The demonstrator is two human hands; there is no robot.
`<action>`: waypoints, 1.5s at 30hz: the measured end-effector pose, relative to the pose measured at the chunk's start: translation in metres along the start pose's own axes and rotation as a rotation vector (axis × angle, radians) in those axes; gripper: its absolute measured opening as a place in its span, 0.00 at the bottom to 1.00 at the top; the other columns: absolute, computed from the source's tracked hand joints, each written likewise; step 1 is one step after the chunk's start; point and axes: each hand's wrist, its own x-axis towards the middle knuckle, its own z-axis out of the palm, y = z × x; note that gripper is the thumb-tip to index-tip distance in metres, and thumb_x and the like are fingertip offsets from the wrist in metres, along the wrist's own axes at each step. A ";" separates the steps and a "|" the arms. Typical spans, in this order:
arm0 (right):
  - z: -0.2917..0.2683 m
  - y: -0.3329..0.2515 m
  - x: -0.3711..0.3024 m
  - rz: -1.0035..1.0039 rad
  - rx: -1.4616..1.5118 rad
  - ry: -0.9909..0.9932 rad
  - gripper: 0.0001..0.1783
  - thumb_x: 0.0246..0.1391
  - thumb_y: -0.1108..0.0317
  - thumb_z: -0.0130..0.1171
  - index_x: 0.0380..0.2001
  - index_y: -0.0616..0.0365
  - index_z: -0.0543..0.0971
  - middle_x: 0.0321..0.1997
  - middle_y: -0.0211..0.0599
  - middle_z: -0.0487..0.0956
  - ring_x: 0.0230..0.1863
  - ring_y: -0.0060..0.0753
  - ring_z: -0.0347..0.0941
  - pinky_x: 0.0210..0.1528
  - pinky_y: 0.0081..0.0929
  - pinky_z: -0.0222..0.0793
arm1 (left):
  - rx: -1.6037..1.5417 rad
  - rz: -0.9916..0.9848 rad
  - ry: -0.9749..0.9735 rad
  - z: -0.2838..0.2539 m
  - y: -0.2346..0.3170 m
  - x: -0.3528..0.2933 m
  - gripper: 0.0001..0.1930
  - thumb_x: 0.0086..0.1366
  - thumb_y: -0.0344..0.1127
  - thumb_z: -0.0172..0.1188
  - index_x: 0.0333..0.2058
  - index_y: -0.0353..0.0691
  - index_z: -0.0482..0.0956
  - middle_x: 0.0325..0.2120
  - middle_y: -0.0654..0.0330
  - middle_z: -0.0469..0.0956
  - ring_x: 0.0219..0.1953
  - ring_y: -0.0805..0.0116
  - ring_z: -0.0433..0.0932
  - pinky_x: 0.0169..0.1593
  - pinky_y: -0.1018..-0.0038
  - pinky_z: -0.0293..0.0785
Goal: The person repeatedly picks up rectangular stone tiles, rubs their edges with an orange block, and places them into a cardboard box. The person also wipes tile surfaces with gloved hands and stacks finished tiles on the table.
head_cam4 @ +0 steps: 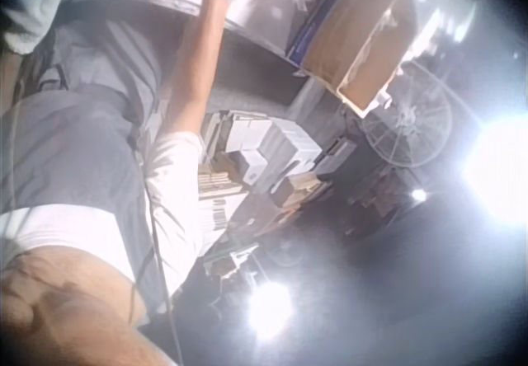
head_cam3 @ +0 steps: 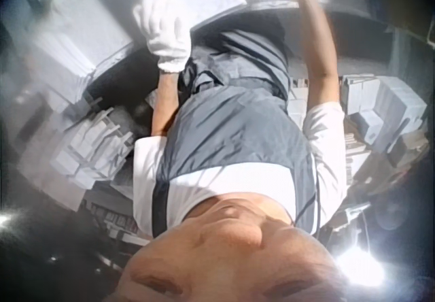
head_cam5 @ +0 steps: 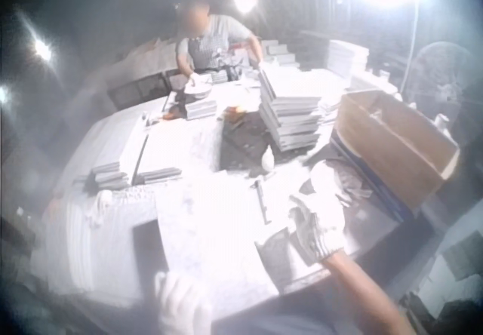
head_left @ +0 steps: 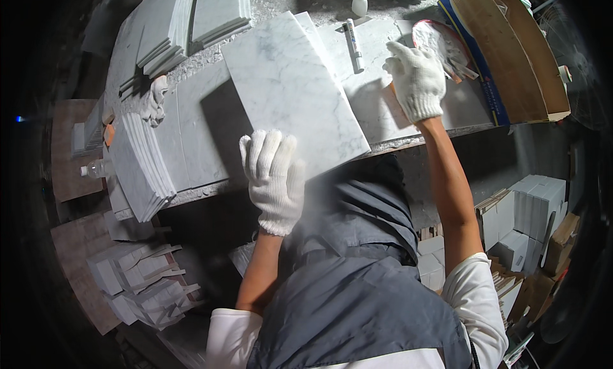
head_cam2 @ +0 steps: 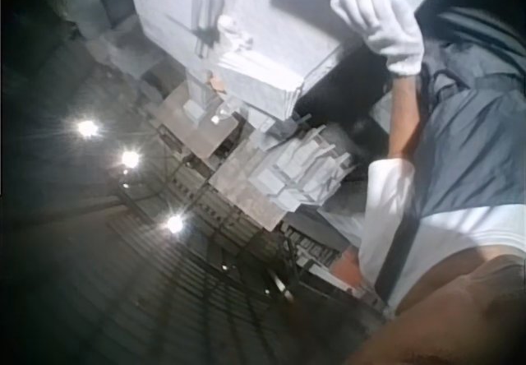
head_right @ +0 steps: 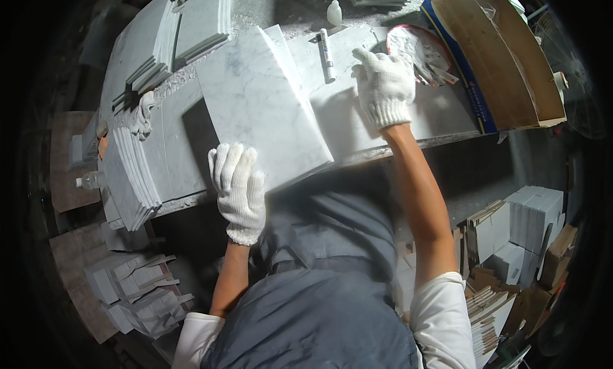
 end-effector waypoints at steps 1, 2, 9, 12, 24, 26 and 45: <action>-0.007 0.001 -0.003 0.051 0.151 -0.028 0.17 0.54 0.66 0.69 0.48 0.47 0.86 0.38 0.38 0.87 0.41 0.43 0.82 0.50 0.38 0.76 | -0.004 -0.002 -0.001 0.000 0.000 0.000 0.18 0.67 0.39 0.60 0.53 0.38 0.81 0.50 0.51 0.78 0.54 0.46 0.74 0.69 0.44 0.59; -0.013 0.001 -0.008 0.020 0.123 -0.014 0.16 0.54 0.66 0.69 0.48 0.47 0.86 0.38 0.38 0.86 0.41 0.43 0.82 0.49 0.38 0.76 | -0.014 -0.006 0.001 0.001 0.000 0.000 0.18 0.67 0.39 0.60 0.53 0.38 0.81 0.50 0.51 0.78 0.55 0.46 0.74 0.70 0.44 0.59; -0.021 -0.001 -0.043 0.089 0.075 -0.145 0.16 0.54 0.66 0.70 0.48 0.48 0.86 0.39 0.37 0.86 0.44 0.44 0.82 0.54 0.38 0.75 | -0.008 -0.010 0.014 0.003 -0.001 -0.002 0.18 0.68 0.40 0.60 0.53 0.38 0.81 0.52 0.50 0.77 0.58 0.46 0.73 0.72 0.43 0.57; -0.022 -0.001 -0.047 0.006 0.066 -0.016 0.20 0.50 0.65 0.71 0.48 0.46 0.86 0.45 0.39 0.85 0.48 0.45 0.81 0.54 0.39 0.75 | -0.006 -0.020 -0.001 0.003 -0.001 -0.003 0.18 0.69 0.41 0.59 0.53 0.38 0.82 0.52 0.51 0.77 0.59 0.46 0.73 0.72 0.43 0.57; 0.007 0.007 -0.018 -0.083 -0.088 -0.266 0.16 0.48 0.64 0.69 0.43 0.46 0.84 0.47 0.36 0.82 0.55 0.44 0.76 0.63 0.42 0.67 | -0.024 -0.018 0.024 0.006 -0.003 -0.006 0.19 0.70 0.41 0.59 0.54 0.38 0.82 0.52 0.50 0.78 0.60 0.45 0.73 0.72 0.44 0.57; 0.012 0.010 -0.017 -0.028 -0.056 -0.288 0.16 0.50 0.62 0.69 0.43 0.49 0.85 0.46 0.36 0.83 0.52 0.45 0.78 0.61 0.42 0.69 | -0.027 -0.017 0.021 0.005 -0.003 -0.005 0.18 0.70 0.41 0.59 0.54 0.38 0.81 0.52 0.50 0.78 0.60 0.45 0.73 0.72 0.44 0.57; 0.032 0.035 0.010 -0.011 -0.324 -0.459 0.13 0.59 0.59 0.63 0.43 0.50 0.86 0.37 0.44 0.85 0.43 0.52 0.81 0.51 0.47 0.74 | -0.035 -0.028 0.014 0.003 -0.001 -0.003 0.18 0.68 0.38 0.60 0.53 0.37 0.82 0.52 0.50 0.77 0.59 0.45 0.73 0.71 0.43 0.57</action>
